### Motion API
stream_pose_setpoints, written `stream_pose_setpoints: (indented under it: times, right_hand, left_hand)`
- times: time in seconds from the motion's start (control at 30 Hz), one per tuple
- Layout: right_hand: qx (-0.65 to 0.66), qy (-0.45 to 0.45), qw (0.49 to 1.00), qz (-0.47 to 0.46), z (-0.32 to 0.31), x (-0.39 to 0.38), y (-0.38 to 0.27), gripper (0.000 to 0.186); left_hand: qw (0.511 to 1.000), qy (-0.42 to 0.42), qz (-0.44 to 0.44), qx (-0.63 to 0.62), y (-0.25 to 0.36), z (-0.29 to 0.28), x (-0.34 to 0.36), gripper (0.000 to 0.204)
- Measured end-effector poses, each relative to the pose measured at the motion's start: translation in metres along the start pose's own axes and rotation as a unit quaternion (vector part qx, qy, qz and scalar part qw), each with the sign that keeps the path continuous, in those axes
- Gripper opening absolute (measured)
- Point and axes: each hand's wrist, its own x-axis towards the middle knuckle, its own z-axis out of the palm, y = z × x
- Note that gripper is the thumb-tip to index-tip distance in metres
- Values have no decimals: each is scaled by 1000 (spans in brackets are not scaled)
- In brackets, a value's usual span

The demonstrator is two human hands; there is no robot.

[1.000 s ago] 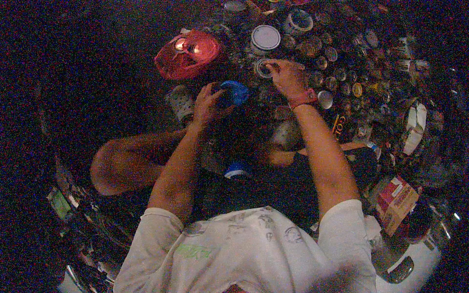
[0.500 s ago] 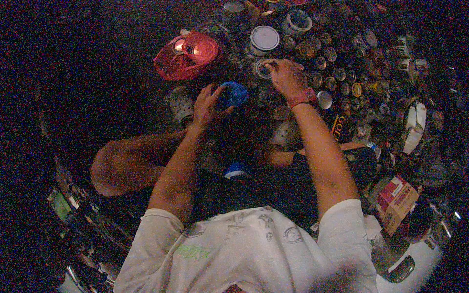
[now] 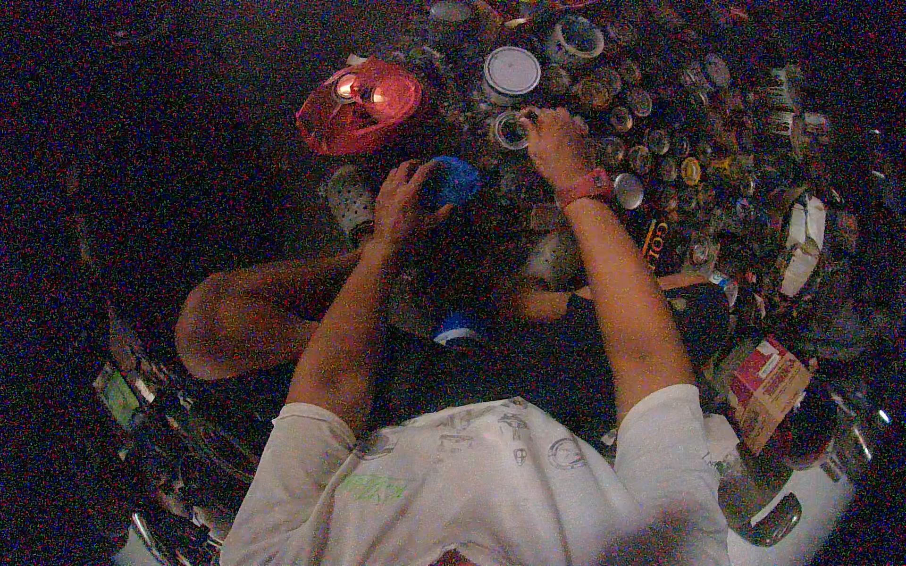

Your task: The person uses a spray gun to apply paint to a car part, then walks to a cluttered area and sits on the floor. They open a paint can, pour paint into the spray gun cup, and handle a blue plastic bag.

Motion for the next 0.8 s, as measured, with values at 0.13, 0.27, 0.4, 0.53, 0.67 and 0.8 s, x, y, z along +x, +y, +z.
stream_pose_setpoints:
  times: [0.13, 0.27, 0.4, 0.53, 0.67, 0.8]
  right_hand:
    - [-49, -68, 996, 35, -8, 2, -6, 25]
    - [-16, -21, 1000, -15, -7, 2, -3, 22]
    - [-18, -31, 999, 5, -10, 3, -3, 20]
    - [-40, -103, 993, 37, 0, 9, 16, 20]
    - [-6, -18, 1000, -14, -6, 4, 6, 23]
    - [7, -41, 999, -2, -17, 5, -4, 23]
  left_hand:
    - [1000, -2, 1, 3, -1, -1, 1, 77]
    - [1000, -1, 0, 8, 2, -1, 1, 78]
    - [1000, -7, -6, 0, 2, -1, 3, 78]
    - [1000, -6, 1, -5, 1, -1, 4, 77]
    - [1000, -8, -5, 4, 6, -4, 4, 77]
    - [1000, 10, -4, 14, 9, -5, 2, 77]
